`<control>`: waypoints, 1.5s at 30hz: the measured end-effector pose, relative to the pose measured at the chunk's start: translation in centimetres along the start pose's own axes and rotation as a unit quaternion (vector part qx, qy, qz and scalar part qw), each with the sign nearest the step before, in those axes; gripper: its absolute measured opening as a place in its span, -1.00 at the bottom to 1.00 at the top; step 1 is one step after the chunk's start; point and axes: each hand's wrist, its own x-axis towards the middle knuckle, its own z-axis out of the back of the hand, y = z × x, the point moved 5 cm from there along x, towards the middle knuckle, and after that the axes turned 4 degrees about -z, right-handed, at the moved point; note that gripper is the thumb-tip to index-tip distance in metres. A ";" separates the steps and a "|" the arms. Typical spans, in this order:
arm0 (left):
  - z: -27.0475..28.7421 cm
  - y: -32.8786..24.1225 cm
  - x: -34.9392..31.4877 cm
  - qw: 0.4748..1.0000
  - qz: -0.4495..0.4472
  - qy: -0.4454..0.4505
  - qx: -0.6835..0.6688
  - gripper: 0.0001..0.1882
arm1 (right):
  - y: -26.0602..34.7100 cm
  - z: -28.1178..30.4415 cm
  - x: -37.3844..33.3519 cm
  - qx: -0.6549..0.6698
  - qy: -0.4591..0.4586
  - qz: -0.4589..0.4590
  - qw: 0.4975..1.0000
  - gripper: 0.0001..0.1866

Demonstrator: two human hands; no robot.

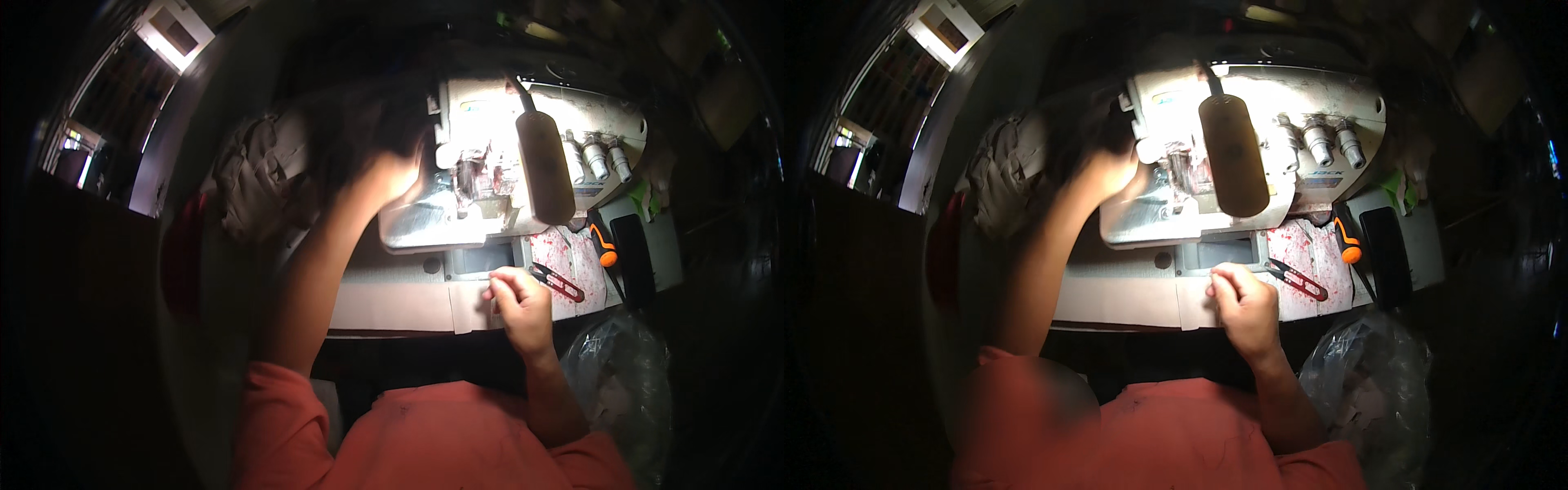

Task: The person repeatedly folds small rectangular pieces of light-colored fabric by hand. They pick up each piece, fold it in half, and place it on a growing stack to the left of the sewing machine. The process is continuous and repetitive throughout the clip.

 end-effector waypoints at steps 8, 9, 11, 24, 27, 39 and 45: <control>7.5 0.5 -2.8 0.949 0.173 -0.132 -0.229 -0.68 | 0.8 -3.8 -1.2 -0.385 0.032 0.157 0.909 -0.77; 8.9 -0.5 -4.9 0.927 0.194 -0.167 -0.273 -0.71 | 0.4 -3.8 -1.3 -0.379 0.020 0.168 0.910 -0.77; 9.8 -4.6 -8.9 0.858 0.276 -0.131 -0.414 -0.76 | 0.2 -3.5 -1.5 -0.378 0.006 0.168 0.910 -0.74; 6.4 -16.2 -14.7 0.730 0.242 0.182 -0.613 -0.80 | 2.1 -2.8 -2.0 -0.276 -0.013 0.150 0.949 -0.85; 3.3 -18.2 -16.5 0.347 0.271 0.067 -0.895 -0.44 | 4.4 -2.6 -2.1 0.083 0.054 0.052 0.994 -0.94; 13.2 -1.9 -21.3 0.643 0.358 -0.452 -0.505 -0.52 | 0.1 -3.4 -1.9 0.339 0.122 -0.137 0.923 -0.77; 10.1 -14.2 -11.6 0.989 0.094 0.010 -0.116 -0.36 | 3.1 -5.2 -2.2 0.401 0.216 -0.111 0.883 -0.82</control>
